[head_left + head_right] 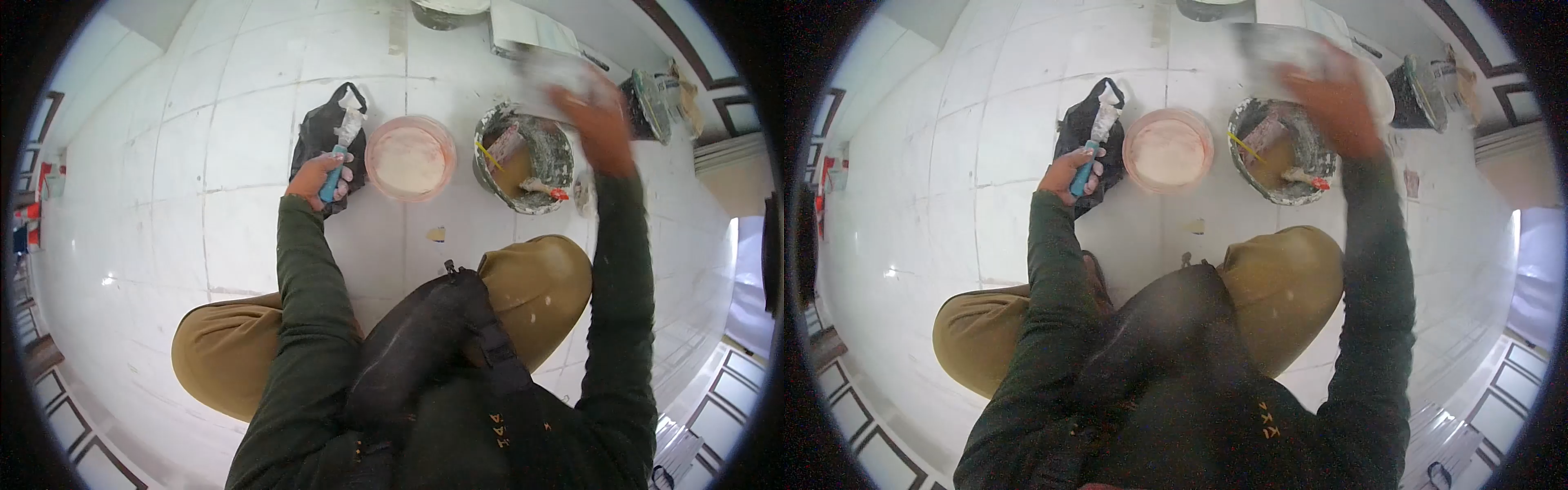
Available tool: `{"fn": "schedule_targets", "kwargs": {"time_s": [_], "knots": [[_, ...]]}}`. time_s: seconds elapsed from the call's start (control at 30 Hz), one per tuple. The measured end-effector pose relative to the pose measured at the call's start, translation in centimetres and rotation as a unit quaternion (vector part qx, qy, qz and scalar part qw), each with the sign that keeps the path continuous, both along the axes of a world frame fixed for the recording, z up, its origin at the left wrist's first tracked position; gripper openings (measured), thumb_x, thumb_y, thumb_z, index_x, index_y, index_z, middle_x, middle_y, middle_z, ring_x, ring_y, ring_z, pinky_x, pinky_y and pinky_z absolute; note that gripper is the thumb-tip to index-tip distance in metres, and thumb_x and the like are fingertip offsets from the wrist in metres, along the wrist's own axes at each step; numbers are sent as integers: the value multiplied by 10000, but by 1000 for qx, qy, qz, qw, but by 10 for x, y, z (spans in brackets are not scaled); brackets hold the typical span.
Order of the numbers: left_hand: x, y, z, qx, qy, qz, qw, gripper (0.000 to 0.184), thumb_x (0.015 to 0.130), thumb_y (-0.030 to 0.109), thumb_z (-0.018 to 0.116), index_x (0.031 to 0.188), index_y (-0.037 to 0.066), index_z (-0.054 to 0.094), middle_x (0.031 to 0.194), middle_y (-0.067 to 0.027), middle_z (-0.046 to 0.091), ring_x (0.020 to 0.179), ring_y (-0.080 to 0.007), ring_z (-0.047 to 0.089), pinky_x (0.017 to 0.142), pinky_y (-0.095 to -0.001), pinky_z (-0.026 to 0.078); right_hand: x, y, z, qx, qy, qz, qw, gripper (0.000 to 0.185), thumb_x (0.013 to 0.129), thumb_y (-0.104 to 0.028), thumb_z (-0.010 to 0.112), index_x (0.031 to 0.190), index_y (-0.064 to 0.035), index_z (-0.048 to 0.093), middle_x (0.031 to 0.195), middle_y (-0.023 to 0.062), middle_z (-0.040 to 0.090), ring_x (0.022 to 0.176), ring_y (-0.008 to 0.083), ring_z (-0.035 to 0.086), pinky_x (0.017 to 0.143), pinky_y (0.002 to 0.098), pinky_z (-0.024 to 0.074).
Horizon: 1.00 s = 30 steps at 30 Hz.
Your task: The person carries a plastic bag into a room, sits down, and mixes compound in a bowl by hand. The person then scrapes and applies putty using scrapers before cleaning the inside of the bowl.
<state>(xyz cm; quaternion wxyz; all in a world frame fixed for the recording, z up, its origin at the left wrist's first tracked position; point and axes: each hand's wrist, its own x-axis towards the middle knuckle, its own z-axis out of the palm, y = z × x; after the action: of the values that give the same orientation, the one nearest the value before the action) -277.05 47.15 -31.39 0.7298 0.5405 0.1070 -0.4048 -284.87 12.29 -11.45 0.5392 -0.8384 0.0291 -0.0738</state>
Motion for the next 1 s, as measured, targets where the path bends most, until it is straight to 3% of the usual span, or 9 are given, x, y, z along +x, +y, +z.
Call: {"fn": "schedule_targets", "kwargs": {"time_s": [0.07, 0.1, 0.17, 0.23, 0.27, 0.37, 0.63, 0.87, 1.0], "knots": [[-4, 2, -4, -21, 33, 20, 999, 208, 862, 190, 456, 997, 33, 481, 647, -50, 514, 424, -138, 464, 363, -230, 355, 45, 62, -20, -90, 59, 44, 993, 494, 796, -195, 603, 1195, 27, 416, 845, 107, 585, 621, 124, 586, 561, 254, 493], [-6, 4, -7, -36, 53, 33, 997, 195, 857, 179, 460, 1000, 47, 476, 642, -47, 506, 428, -146, 474, 365, -233, 358, 75, 79, -47, -133, 42, 148, 979, 486, 777, -199, 620, 1172, 25, 449, 847, 116, 577, 612, 105, 580, 537, 250, 490], [-15, 4, -4, -37, 77, 76, 993, 175, 849, 165, 470, 984, 54, 475, 639, -46, 504, 427, -146, 478, 359, -234, 355, 106, 119, -128, -289, -110, 117, 944, 382, 735, -141, 601, 1067, 36, 533, 940, 205, 583, 826, 267, 590, 758, 366, 468], [-17, 6, -9, -42, 84, 106, 990, 160, 840, 153, 481, 970, 61, 470, 638, -45, 502, 425, -144, 478, 355, -233, 351, 102, 156, -164, -267, 2, 171, 948, 339, 723, -85, 549, 1049, 12, 547, 1040, 211, 538, 1023, 355, 485, 901, 376, 387], [-20, 8, -14, -44, 75, 113, 990, 155, 835, 148, 486, 964, 64, 467, 638, -45, 501, 424, -143, 476, 353, -232, 350, 89, 173, -196, -175, -108, 107, 973, 320, 708, -30, 491, 1023, 1, 541, 934, 226, 501, 911, 370, 486, 820, 427, 393], [-17, 11, -18, -17, 36, 93, 995, 141, 825, 118, 485, 958, 79, 460, 648, -31, 495, 437, -110, 458, 361, -211, 352, 72, 194, -248, -189, -91, 123, 970, 364, 707, 1, 499, 1068, -21, 535, 960, 191, 500, 915, 344, 479, 825, 400, 385], [-19, 18, -32, -15, 42, 77, 996, 222, 806, 71, 503, 1015, 85, 428, 634, -7, 453, 402, -85, 397, 357, -202, 334, 67, 216, -281, -287, -87, 161, 940, 414, 686, 36, 475, 1098, 2, 464, 1013, 206, 418, 943, 378, 410, 791, 447, 363], [-24, 32, -45, 2, 61, 75, 995, 268, 803, 55, 488, 1059, 89, 416, 615, -6, 420, 406, -82, 363, 355, -209, 306, 62, 230, -286, -215, -85, 223, 947, 518, 648, 56, 497, 1162, 22, 433, 1030, 222, 417, 948, 389, 409, 820, 439, 364], [-27, 27, -37, -18, 73, 56, 996, 274, 793, 47, 485, 1057, 86, 422, 601, -6, 415, 404, -88, 366, 343, -213, 298, 81, 219, -299, -207, -85, 155, 962, 449, 648, 51, 474, 1095, 4, 493, 945, 212, 461, 908, 402, 424, 788, 447, 351]]}}
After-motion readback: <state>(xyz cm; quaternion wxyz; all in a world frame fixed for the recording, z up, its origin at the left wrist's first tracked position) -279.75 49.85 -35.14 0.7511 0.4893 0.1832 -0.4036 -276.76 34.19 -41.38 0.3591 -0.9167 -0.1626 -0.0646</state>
